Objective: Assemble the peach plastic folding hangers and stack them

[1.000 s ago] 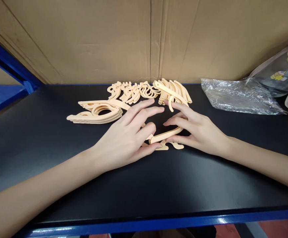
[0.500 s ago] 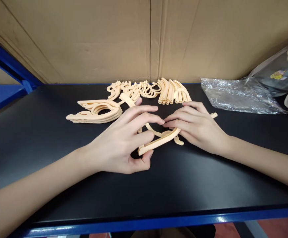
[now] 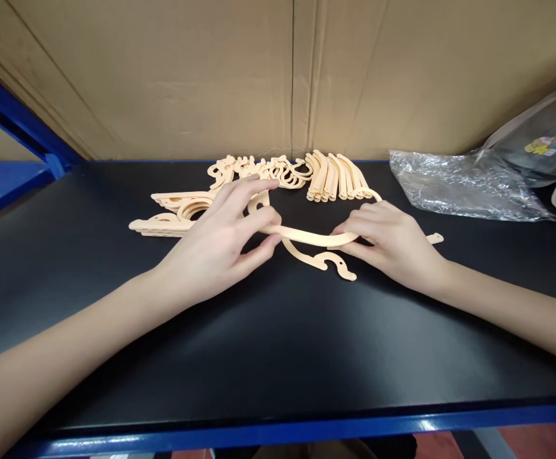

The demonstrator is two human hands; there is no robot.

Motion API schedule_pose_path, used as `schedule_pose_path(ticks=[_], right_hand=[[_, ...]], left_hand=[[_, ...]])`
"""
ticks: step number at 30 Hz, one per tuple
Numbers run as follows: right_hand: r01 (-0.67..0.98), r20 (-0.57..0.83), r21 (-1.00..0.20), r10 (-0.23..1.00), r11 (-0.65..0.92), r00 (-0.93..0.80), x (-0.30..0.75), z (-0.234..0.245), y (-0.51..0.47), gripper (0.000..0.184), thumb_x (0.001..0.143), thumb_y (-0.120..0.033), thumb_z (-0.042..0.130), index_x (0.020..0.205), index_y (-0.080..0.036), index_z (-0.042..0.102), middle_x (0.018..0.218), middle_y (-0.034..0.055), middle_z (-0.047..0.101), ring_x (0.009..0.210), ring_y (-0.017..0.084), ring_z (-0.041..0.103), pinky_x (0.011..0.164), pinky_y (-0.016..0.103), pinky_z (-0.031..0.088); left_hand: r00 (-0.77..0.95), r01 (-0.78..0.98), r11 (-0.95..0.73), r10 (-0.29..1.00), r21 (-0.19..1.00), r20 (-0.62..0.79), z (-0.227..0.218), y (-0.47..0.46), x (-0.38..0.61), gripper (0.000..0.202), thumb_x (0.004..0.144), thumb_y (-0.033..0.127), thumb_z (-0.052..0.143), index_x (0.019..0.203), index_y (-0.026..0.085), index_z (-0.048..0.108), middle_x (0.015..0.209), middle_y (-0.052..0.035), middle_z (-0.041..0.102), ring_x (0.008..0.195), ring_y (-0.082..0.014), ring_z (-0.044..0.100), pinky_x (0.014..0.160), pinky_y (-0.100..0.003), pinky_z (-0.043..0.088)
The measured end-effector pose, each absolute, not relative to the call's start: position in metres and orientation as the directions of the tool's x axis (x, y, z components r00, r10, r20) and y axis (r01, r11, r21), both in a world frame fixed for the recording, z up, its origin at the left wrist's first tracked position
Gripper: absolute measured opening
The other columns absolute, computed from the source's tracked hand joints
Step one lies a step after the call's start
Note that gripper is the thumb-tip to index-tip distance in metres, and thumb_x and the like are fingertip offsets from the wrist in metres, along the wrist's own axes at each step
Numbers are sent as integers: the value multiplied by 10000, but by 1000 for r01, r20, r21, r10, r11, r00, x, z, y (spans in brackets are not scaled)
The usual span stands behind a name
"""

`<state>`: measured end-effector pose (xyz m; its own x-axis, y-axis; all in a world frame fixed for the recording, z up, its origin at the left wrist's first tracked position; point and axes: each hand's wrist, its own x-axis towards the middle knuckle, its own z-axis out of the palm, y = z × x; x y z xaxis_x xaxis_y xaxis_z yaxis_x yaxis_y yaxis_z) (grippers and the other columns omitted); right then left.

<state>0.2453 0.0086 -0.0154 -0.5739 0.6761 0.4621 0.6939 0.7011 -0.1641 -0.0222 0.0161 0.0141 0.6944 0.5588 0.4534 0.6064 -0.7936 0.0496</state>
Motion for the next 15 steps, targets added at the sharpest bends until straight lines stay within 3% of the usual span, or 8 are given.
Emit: schedule_pose_path(ticks=[5, 15], right_hand=[[693, 443, -228, 706, 684, -552, 245, -17, 4, 226, 931, -365, 589, 848, -185, 698, 692, -18, 629, 612, 114, 554, 526, 244, 330], [686, 408, -154, 678, 711, -611, 247, -15, 2, 323, 985, -398, 479, 869, -189, 697, 728, 7, 690, 645, 132, 619, 536, 245, 348]], left_hand=[[635, 658, -746, 623, 102, 456, 13, 17, -23, 202, 984, 247, 453, 1023, 137, 617, 1283, -153, 560, 1196, -254, 566, 993, -394, 469], [683, 558, -783, 622, 276, 383, 9, 18, -22, 215, 960, 368, 521, 913, 163, 564, 1187, -123, 630, 1141, -242, 603, 948, -384, 486]])
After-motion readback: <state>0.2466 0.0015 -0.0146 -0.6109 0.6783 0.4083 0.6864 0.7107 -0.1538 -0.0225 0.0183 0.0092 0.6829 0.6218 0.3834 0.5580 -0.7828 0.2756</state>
